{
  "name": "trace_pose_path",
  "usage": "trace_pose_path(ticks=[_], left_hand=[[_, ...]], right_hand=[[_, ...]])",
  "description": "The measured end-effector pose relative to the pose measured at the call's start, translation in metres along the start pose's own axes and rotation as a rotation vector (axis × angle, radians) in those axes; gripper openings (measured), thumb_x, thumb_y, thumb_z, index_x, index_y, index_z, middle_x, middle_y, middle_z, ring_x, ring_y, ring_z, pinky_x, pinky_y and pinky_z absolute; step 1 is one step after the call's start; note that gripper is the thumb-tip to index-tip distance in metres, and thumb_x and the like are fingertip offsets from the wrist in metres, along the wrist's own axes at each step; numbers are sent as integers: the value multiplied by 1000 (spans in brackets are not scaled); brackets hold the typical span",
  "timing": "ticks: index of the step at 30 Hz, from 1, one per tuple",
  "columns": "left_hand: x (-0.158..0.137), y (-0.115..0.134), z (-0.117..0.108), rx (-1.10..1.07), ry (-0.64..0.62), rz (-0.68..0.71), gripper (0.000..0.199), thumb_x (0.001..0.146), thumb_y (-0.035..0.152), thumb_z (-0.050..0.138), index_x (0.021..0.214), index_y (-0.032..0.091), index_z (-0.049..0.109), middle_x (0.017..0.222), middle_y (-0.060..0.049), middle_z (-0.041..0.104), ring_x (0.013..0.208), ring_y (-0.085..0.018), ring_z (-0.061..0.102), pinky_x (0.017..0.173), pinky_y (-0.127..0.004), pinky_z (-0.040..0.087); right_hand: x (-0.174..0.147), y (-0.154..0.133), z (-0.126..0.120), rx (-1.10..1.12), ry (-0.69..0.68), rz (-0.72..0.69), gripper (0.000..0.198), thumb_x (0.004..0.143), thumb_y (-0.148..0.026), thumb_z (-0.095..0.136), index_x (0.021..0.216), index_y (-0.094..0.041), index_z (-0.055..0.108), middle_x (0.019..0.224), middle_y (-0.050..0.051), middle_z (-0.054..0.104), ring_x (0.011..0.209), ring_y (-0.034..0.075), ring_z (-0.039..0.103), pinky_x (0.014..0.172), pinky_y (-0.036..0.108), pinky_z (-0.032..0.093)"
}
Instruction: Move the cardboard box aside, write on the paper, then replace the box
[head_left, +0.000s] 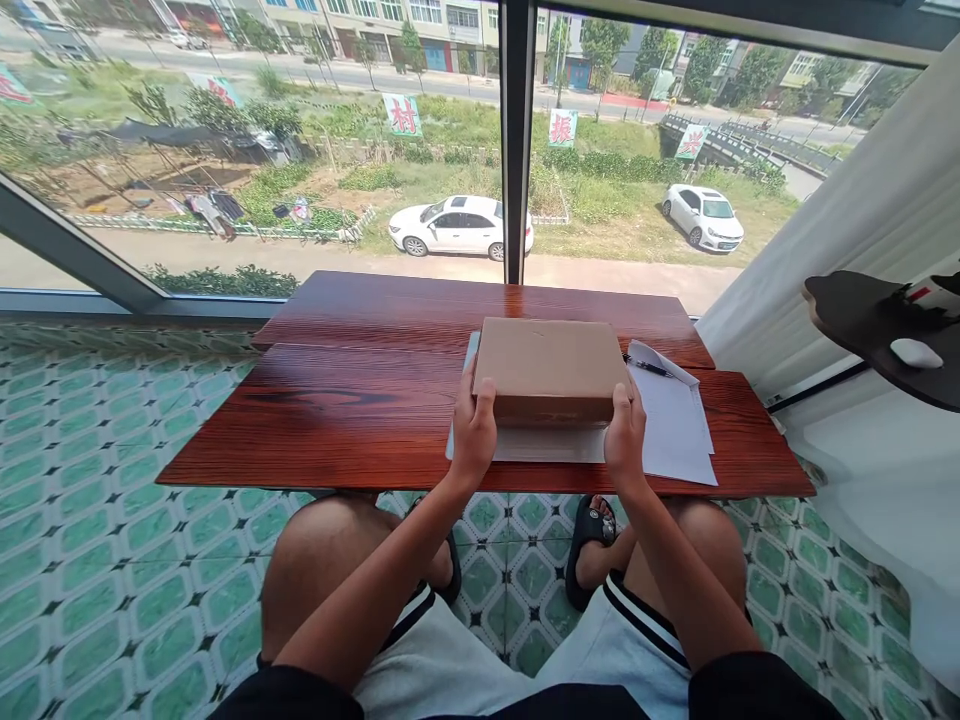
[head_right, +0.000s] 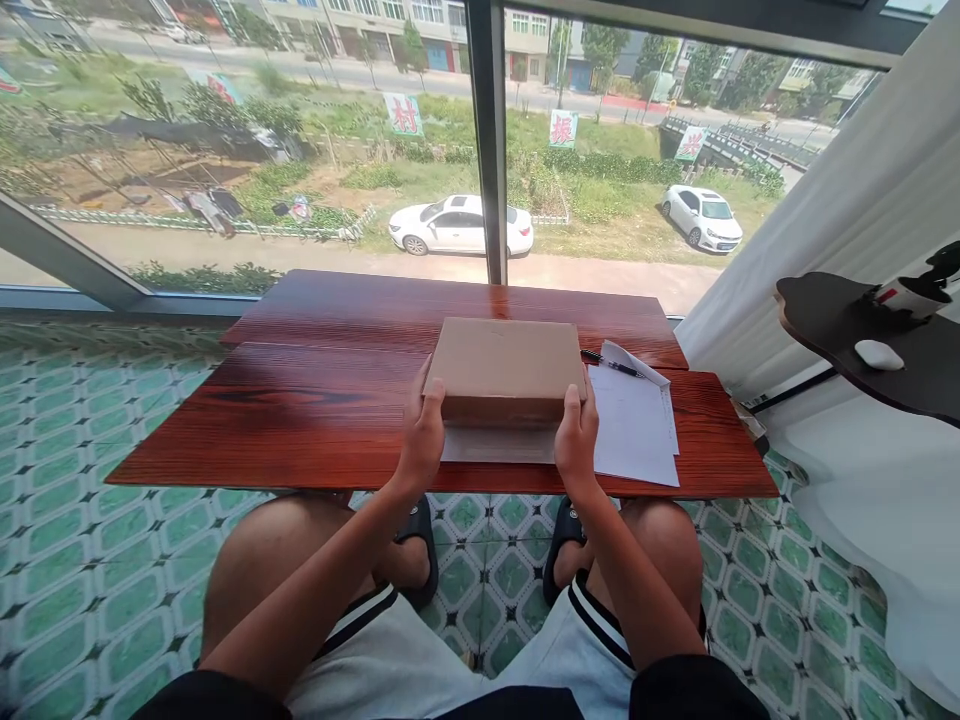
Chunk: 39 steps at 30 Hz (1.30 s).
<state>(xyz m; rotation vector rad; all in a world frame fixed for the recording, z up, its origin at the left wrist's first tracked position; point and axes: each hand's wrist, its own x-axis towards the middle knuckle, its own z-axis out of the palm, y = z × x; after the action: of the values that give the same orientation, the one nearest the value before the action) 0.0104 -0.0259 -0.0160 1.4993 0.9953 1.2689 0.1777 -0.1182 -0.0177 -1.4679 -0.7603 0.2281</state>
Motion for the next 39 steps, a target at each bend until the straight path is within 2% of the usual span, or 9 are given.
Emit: trace_pose_path(ticks=[14,19,22,30,39], left_hand=[[-1,7,1,-51,-11,-41,55,95,51,42,141,22,48,153,-8,45,144,-21,38,123,-37,28],[0,12,-2,-60,-3,-33,54,95,46,41,143,20,46,152,-8,46,144,-20,38,122,-36,29],[3,16,-7,-56,18,-20,53,95,46,42,141,21,49,150,-8,48,143,-21,40,122,-37,30],[14,22,-26,-78,102,13,49,95,43,42,138,21,53,145,-7,54,142,-20,41,120,-35,32],[31,27,-59,-117,226,8,49,94,38,41,138,20,53,144,-7,55,133,-20,50,115,-33,37]], right_hand=[[1,-1,-2,-2,33,13,52,97,-46,41,135,-15,59,137,10,58,130,21,49,116,38,33],[1,-5,-1,42,22,42,53,97,-50,42,138,-19,56,140,9,55,128,22,50,113,41,36],[2,-12,3,49,3,11,53,97,-48,42,140,-19,55,139,9,56,127,22,51,114,41,35],[6,-34,25,6,-50,-97,46,99,-41,39,135,-19,58,138,7,57,128,19,50,115,38,33],[3,-60,67,-21,-86,-68,47,96,-41,40,131,-18,61,132,9,60,122,21,52,109,38,38]])
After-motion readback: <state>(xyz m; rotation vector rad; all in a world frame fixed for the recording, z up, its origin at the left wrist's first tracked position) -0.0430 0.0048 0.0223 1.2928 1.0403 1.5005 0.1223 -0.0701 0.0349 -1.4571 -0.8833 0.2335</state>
